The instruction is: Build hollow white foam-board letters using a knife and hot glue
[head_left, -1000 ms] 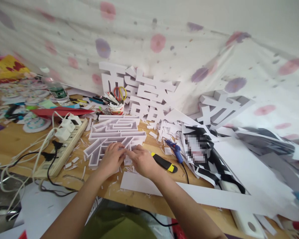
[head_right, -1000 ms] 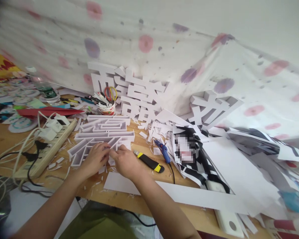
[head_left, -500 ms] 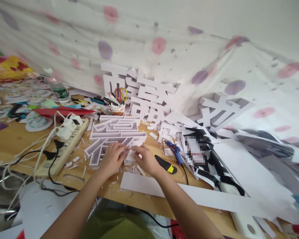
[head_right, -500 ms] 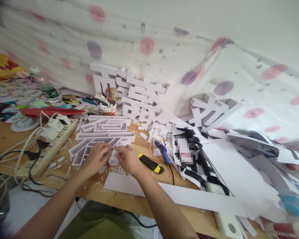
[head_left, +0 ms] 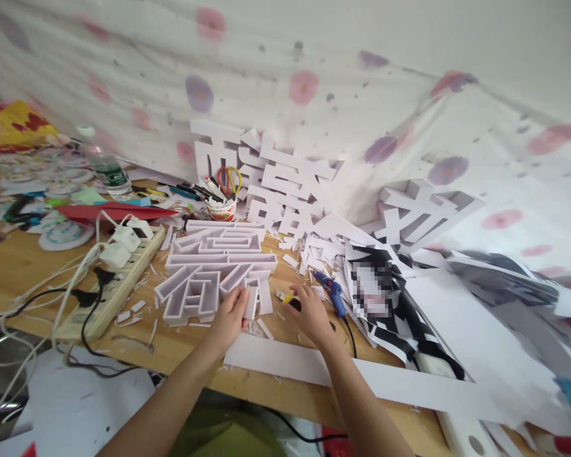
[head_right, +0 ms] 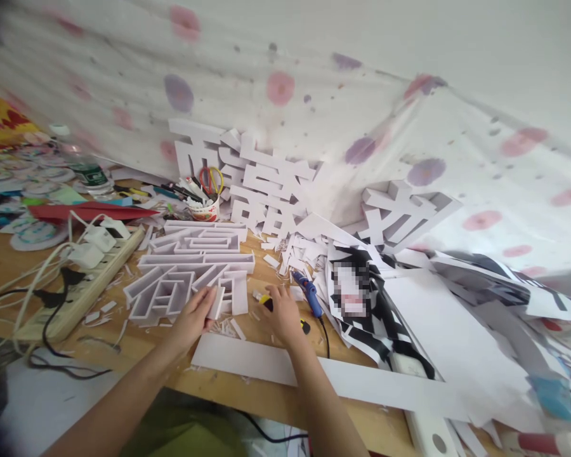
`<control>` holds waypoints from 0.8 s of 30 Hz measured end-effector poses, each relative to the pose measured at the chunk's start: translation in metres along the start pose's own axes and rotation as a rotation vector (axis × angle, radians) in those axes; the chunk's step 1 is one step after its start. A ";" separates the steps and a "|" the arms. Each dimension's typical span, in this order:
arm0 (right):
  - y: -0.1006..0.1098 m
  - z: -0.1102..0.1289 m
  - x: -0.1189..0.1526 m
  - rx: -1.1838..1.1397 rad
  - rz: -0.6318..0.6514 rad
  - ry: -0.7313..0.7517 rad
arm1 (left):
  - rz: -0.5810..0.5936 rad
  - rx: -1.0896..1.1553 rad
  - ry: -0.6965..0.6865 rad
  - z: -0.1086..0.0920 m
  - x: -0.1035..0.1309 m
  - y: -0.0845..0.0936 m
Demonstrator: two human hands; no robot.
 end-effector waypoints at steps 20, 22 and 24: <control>0.012 0.072 0.038 0.113 0.248 0.252 | 0.129 0.511 0.086 -0.001 0.004 -0.035; 0.010 0.075 0.038 0.145 0.293 0.251 | 0.144 0.516 0.075 -0.003 0.005 -0.037; 0.009 0.075 0.037 0.155 0.325 0.260 | 0.156 0.516 0.064 -0.004 0.005 -0.038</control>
Point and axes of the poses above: each hand's wrist, its own x-axis away from the middle knuckle, its own y-axis out of the back of the hand, z = x × y, the point moved 6 cm from there along -x, towards the middle knuckle, and after that the axes turned 15 degrees about z, right-handed, at the moved point
